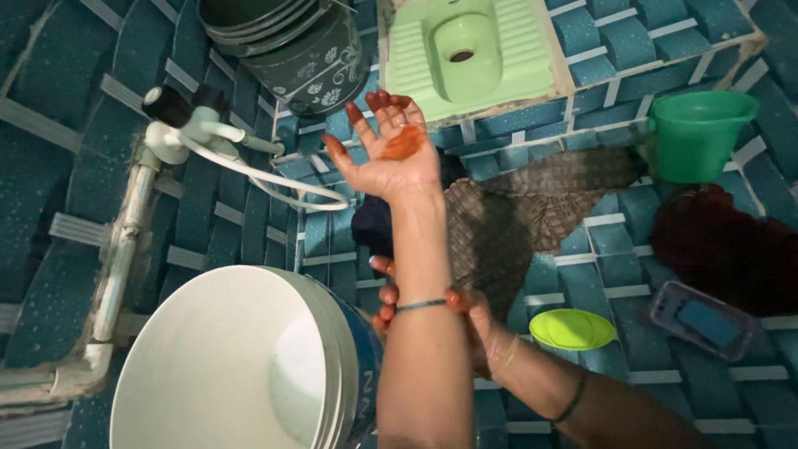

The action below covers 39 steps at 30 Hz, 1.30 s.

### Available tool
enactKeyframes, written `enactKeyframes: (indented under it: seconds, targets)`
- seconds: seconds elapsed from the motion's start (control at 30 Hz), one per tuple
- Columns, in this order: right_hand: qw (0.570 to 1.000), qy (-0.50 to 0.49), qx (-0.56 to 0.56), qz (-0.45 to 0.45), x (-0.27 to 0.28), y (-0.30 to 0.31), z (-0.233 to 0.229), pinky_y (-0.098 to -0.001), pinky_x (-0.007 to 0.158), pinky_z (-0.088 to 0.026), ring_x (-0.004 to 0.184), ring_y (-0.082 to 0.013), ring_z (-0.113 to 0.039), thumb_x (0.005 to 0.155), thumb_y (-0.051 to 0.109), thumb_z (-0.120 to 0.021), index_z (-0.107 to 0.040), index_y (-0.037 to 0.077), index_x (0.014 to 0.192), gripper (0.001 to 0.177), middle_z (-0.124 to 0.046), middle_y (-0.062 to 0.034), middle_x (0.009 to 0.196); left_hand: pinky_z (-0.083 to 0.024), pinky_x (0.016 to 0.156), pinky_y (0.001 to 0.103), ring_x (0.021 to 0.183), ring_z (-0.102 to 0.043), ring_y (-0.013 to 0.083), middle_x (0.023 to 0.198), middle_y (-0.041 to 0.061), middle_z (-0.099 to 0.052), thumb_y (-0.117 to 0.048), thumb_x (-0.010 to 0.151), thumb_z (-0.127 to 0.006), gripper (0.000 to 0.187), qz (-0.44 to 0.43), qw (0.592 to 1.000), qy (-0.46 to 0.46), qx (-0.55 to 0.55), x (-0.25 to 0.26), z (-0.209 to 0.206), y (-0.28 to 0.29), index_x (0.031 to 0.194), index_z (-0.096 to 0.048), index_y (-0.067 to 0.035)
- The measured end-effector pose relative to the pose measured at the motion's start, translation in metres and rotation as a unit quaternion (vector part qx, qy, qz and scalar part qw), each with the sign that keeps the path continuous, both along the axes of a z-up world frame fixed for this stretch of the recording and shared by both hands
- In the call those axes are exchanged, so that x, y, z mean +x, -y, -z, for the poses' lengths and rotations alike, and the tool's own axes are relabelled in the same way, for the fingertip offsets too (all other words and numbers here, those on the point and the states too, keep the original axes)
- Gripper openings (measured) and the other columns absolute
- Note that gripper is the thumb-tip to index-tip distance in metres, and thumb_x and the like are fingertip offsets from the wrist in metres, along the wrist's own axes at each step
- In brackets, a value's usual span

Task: The person washes clothes in a bucket of soapy water, then rinses them and scrubs a mat on the floor with a brush.

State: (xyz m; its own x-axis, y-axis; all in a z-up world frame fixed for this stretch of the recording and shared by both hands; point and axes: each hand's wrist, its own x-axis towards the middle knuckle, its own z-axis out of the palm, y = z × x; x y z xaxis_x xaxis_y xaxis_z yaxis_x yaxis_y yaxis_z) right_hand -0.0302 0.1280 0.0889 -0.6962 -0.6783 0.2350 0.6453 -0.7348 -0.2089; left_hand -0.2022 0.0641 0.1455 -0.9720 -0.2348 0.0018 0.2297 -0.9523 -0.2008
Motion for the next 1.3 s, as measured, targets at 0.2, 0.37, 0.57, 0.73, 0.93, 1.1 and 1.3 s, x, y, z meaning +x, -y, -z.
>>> enactKeyframes:
  seconds: [0.2, 0.37, 0.57, 0.73, 0.93, 1.1, 1.3]
  targets:
    - [0.998, 0.044, 0.039, -0.031, 0.038, 0.023, 0.007, -0.0475, 0.112, -0.048, 0.124, -0.0288, -0.061, 0.076, 0.019, -0.085, -0.042, 0.007, 0.155, 0.090, -0.060, -0.0117, 0.128, -0.050, 0.090, 0.040, 0.109, -0.058, 0.0262, 0.136, 0.009, -0.058, -0.035, 0.094, -0.080, 0.052, -0.229, 0.801, -0.004, -0.554, 0.015, 0.012, -0.013, 0.133, -0.059, -0.008]
    - [0.980, 0.168, 0.099, -0.040, 0.052, 0.039, 0.016, -0.0445, 0.105, -0.052, 0.115, -0.0273, -0.067, 0.076, 0.015, -0.077, -0.053, 0.005, 0.139, 0.068, -0.067, -0.0152, 0.122, -0.054, 0.094, 0.044, 0.121, -0.056, 0.0293, 0.134, 0.015, -0.051, -0.027, 0.087, -0.083, 0.047, -0.374, 0.430, -0.111, -0.815, 0.051, 0.033, -0.010, 0.126, -0.060, -0.013]
    - [0.961, 0.216, 0.173, 0.003, 0.069, 0.036, 0.035, -0.0430, 0.098, -0.053, 0.106, -0.0257, -0.067, 0.086, 0.018, -0.080, -0.061, -0.001, 0.125, 0.047, -0.069, -0.0126, 0.114, -0.045, 0.097, 0.052, 0.122, -0.057, 0.0342, 0.130, 0.016, -0.057, -0.012, 0.076, -0.077, 0.044, -0.267, 0.099, -0.329, -0.900, 0.071, 0.080, -0.016, 0.118, -0.064, -0.011]
    - [0.881, -0.194, 0.429, 0.034, 0.056, -0.027, 0.112, -0.0354, 0.102, -0.051, 0.121, -0.0194, -0.060, 0.084, 0.032, -0.081, -0.047, 0.014, 0.137, 0.066, -0.063, -0.0058, 0.130, -0.046, 0.102, 0.051, 0.128, -0.055, 0.0398, 0.135, 0.021, -0.056, -0.011, 0.070, -0.076, 0.051, -0.127, 0.069, -0.153, -0.977, 0.085, 0.146, 0.006, 0.119, -0.064, -0.009]
    - [0.355, -0.486, 0.798, 0.005, 0.038, -0.150, 0.219, -0.0578, 0.104, -0.037, 0.134, -0.0400, -0.047, 0.077, 0.053, -0.086, -0.052, 0.023, 0.143, 0.081, -0.054, -0.0130, 0.142, -0.051, 0.100, 0.045, 0.118, -0.061, 0.0387, 0.130, 0.022, -0.062, -0.031, 0.070, -0.089, 0.067, 0.164, 0.154, 0.213, -0.951, 0.132, 0.295, 0.053, 0.132, -0.065, -0.016]
    - [0.242, -0.538, 0.789, -0.170, 0.065, -0.178, 0.249, -0.0639, 0.101, -0.036, 0.136, -0.0343, -0.044, 0.075, 0.052, -0.086, -0.058, 0.031, 0.137, 0.071, -0.052, -0.0071, 0.146, -0.055, 0.085, 0.039, 0.098, -0.067, 0.0300, 0.110, 0.017, -0.072, -0.014, 0.070, -0.080, 0.048, 0.327, 0.453, 0.194, -0.807, 0.171, 0.417, 0.101, 0.116, -0.072, -0.006]
    - [0.474, -0.412, 0.778, 0.004, 0.023, -0.206, 0.329, -0.0412, 0.091, -0.054, 0.105, -0.0269, -0.069, 0.086, 0.037, -0.076, -0.064, 0.012, 0.121, 0.044, -0.071, -0.0076, 0.113, -0.055, 0.069, 0.034, 0.077, -0.066, 0.0224, 0.091, 0.013, -0.072, 0.007, 0.064, -0.073, 0.035, 0.200, 0.591, 0.076, -0.778, 0.191, 0.403, 0.080, 0.099, -0.072, 0.006]
